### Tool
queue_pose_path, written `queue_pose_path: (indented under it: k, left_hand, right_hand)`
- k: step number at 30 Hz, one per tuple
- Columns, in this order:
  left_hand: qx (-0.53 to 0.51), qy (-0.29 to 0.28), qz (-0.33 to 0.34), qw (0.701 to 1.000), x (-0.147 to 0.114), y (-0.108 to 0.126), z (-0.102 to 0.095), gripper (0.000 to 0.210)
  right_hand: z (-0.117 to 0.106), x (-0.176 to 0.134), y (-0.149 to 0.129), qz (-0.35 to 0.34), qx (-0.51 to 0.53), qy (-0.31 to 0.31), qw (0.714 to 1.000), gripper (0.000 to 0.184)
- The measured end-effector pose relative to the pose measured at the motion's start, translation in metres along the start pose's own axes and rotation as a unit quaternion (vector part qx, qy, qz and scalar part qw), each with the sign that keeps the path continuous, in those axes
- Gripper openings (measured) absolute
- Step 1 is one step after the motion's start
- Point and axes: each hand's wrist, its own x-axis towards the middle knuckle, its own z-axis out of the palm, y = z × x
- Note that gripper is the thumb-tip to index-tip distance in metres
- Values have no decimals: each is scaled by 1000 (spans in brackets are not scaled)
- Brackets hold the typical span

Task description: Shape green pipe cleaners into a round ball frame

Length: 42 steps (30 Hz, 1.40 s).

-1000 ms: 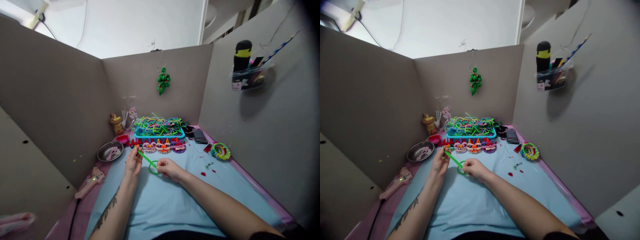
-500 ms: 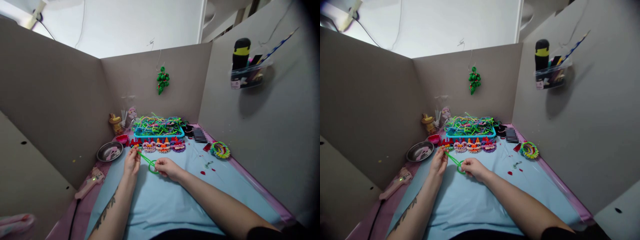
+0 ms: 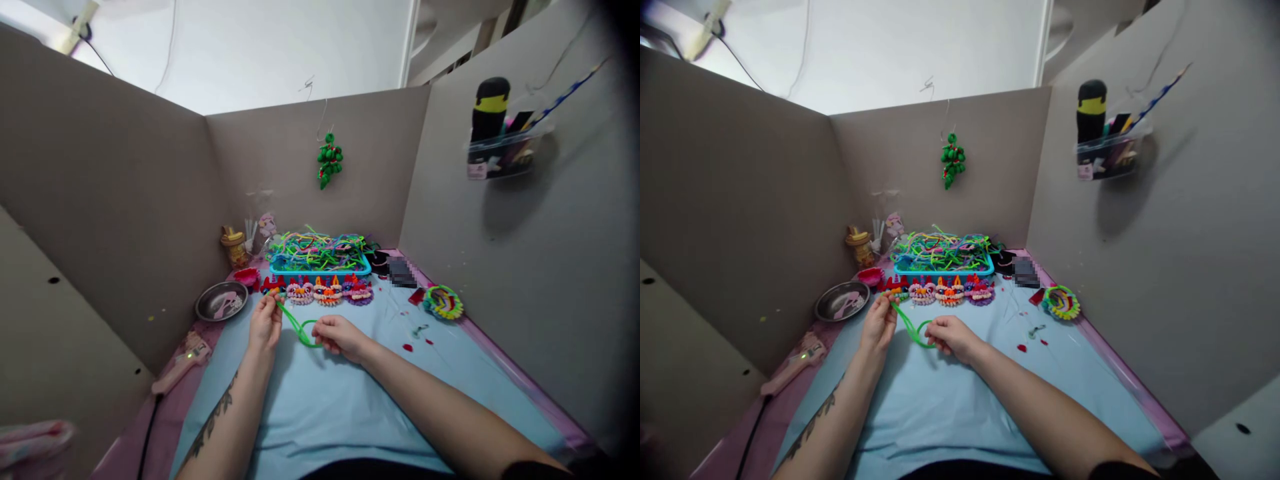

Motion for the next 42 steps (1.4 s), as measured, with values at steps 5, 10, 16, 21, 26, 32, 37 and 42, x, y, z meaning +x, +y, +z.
queue_pose_path:
  k: [5,10,16,21,26,32,37,42]
  left_hand:
    - [5,-8,7,1000,-2,-1,1,6]
    - [7,-19,15,1000,-2,-3,-1,7]
    - [9,-28,27,999,0,-5,-3,9]
    - [11,-32,30,999,0,-5,-3,9]
    - [11,-30,14,999,-3,-4,0,7]
    - [-4,-5,-34,999,1,-4,-2,13]
    - [-12,11,-67,998,2,-2,-4,16]
    - [-15,5,-74,997,-3,1,1,16]
  right_hand:
    - [3,-2,1,10,-10,-55,998,36]
    - [6,-3,3,18,-21,-50,998,34]
    - [7,-5,-1,21,-6,-59,998,36]
    - [10,-5,-1,30,-22,-47,998,28]
    - [9,-4,0,13,-22,-22,999,19]
    - [10,-4,-1,-72,-108,-6,992,15]
    - [14,-6,-1,-129,-148,-41,980,18]
    - [14,-10,-2,-137,-184,-56,972,19]
